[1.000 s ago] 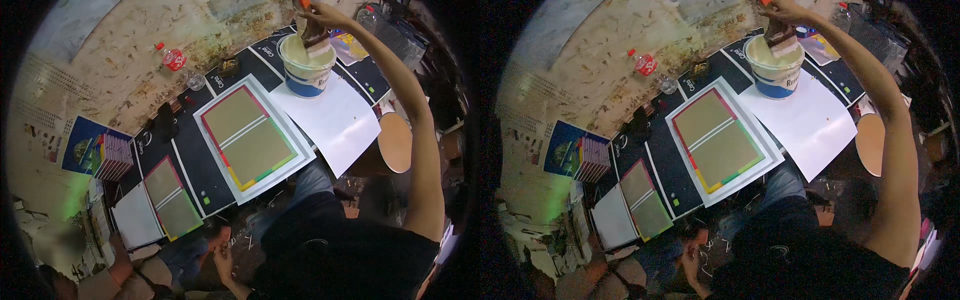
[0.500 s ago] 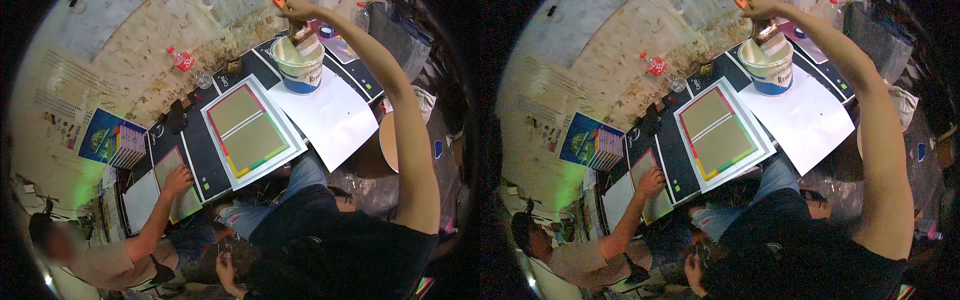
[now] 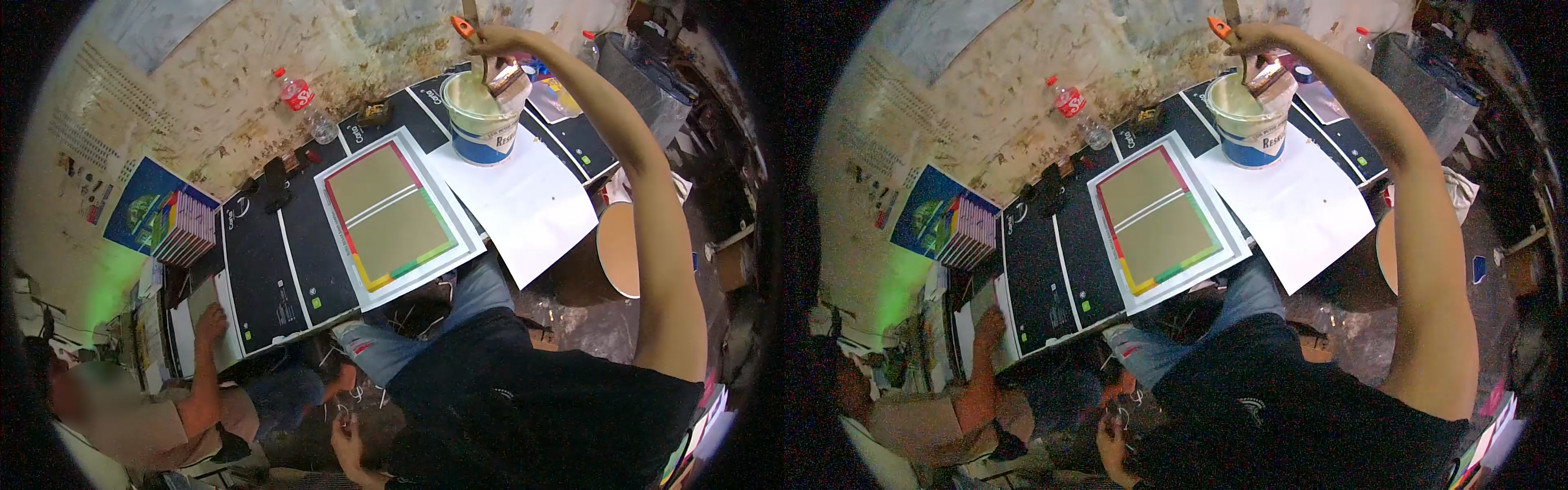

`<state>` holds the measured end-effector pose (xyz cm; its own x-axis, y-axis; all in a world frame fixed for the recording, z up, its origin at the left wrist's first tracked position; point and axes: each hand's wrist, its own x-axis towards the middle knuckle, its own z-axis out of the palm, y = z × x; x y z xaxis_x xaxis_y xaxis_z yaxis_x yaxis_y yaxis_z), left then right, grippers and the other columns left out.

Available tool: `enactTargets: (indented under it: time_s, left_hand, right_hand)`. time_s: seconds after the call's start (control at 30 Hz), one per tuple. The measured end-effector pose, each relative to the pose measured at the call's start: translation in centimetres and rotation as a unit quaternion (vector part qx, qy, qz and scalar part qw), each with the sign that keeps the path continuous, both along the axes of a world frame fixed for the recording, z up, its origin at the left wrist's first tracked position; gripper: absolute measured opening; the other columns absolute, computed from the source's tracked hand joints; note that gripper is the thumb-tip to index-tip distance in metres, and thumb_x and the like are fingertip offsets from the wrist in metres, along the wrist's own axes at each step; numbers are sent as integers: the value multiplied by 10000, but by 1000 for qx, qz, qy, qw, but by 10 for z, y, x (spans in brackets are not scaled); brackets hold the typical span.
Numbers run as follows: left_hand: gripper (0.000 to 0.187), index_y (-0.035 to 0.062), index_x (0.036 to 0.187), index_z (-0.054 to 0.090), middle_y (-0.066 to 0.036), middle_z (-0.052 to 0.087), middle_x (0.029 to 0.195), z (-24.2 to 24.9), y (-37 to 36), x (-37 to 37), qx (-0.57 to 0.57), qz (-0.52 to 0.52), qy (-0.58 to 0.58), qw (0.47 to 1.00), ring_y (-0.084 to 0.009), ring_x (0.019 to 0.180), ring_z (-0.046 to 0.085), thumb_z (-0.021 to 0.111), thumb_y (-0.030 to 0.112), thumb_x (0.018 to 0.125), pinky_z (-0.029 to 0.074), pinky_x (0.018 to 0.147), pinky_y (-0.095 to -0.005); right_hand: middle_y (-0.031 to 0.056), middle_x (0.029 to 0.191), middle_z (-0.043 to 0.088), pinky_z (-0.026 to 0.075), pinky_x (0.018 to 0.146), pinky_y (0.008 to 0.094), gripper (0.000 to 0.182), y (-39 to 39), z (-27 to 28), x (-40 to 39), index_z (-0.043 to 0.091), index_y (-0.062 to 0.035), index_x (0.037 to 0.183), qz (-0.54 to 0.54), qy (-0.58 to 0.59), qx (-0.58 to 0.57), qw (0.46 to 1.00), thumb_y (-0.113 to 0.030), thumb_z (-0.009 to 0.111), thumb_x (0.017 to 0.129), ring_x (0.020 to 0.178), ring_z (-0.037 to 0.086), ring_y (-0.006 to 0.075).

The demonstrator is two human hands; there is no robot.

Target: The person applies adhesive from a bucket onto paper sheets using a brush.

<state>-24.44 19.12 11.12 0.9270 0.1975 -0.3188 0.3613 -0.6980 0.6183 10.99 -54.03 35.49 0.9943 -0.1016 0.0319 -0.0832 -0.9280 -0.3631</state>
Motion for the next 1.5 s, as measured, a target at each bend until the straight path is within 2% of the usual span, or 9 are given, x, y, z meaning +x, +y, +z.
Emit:
enactTargets:
  time_s: [0.43, 0.6, 0.67, 0.77, 1.03, 1.23, 1.3, 1.4, 1.5]
  left_hand:
    - [463, 10, 1296, 499, -183, 608, 1093, 69, -90, 197, -114, -170, -122, 971, -241, 962, 595, 634, 178, 887, 467, 856, -367]
    - [445, -9, 1298, 474, -121, 610, 1045, 28, -158, 270, -372, -125, -217, 894, -111, 781, 576, 607, 104, 889, 480, 699, -261]
    - [489, 1, 1359, 361, -69, 574, 949, -4, -191, 285, -461, -103, -253, 844, -113, 817, 553, 549, 103, 919, 452, 740, -256]
    - [492, 17, 1390, 300, -36, 511, 845, -26, -230, 298, -466, -102, -250, 843, -121, 795, 519, 495, 115, 949, 428, 744, -261]
    - [445, 13, 1355, 345, -42, 490, 808, -63, -242, 304, -380, -95, -246, 887, -109, 694, 471, 485, 92, 940, 401, 610, -262]
    - [316, -1, 1216, 493, -42, 513, 801, -60, -246, 318, -484, 10, -206, 851, -118, 674, 468, 486, 182, 959, 402, 608, -271]
    - [302, 13, 1082, 590, -15, 507, 787, -46, -232, 338, -496, 62, -134, 855, -94, 684, 465, 449, 265, 993, 407, 619, -242]
    - [280, -2, 970, 606, -180, 618, 926, -30, -233, 439, -311, -83, -348, 880, -334, 889, 595, 472, 244, 962, 447, 786, -434]
    - [493, 16, 1011, 663, -206, 630, 1049, -21, -251, 549, -76, -254, -330, 906, -382, 1001, 581, 392, 425, 964, 431, 893, -481]
  right_hand:
    - [120, 635, 615, 458, 521, 384, 436, 90, 17, 71, 590, -25, 900, 69, 70, -173, 980, -459, 595, 860, 559, 612, 243]
    - [199, 773, 651, 489, 638, 428, 508, 224, -31, 103, 634, 4, 877, 168, 149, -276, 935, -482, 719, 755, 712, 642, 326]
    - [262, 1083, 607, 470, 869, 477, 977, 272, -58, 110, 304, -104, 1392, 227, 154, -236, 932, -442, 823, 637, 1022, 591, 406]
    - [223, 949, 651, 500, 764, 481, 783, 308, -125, 135, 347, -87, 1340, 268, 85, -239, 930, -259, 763, 698, 899, 626, 410]
    - [137, 821, 654, 514, 696, 345, 526, 316, -179, 122, 439, -49, 1306, 192, -255, 163, 934, -147, 647, 833, 771, 660, 251]
    - [59, 942, 621, 471, 724, 241, 288, 179, -239, 48, 615, 24, 1015, -101, -75, 287, 950, -240, 559, 912, 844, 582, 119]
    - [91, 1013, 647, 498, 777, 277, 270, 167, -216, 14, 622, 18, 1077, -186, -147, 427, 873, -176, 598, 890, 890, 615, 139]
    - [132, 1214, 557, 538, 794, 296, 359, 211, -163, -26, 475, 15, 1245, -234, -243, 688, 643, -170, 518, 940, 993, 607, 172]
    - [135, 1161, 603, 546, 617, 207, 407, 183, -167, -71, 480, 32, 1247, -91, -128, 803, 575, -175, 577, 910, 858, 641, 146]
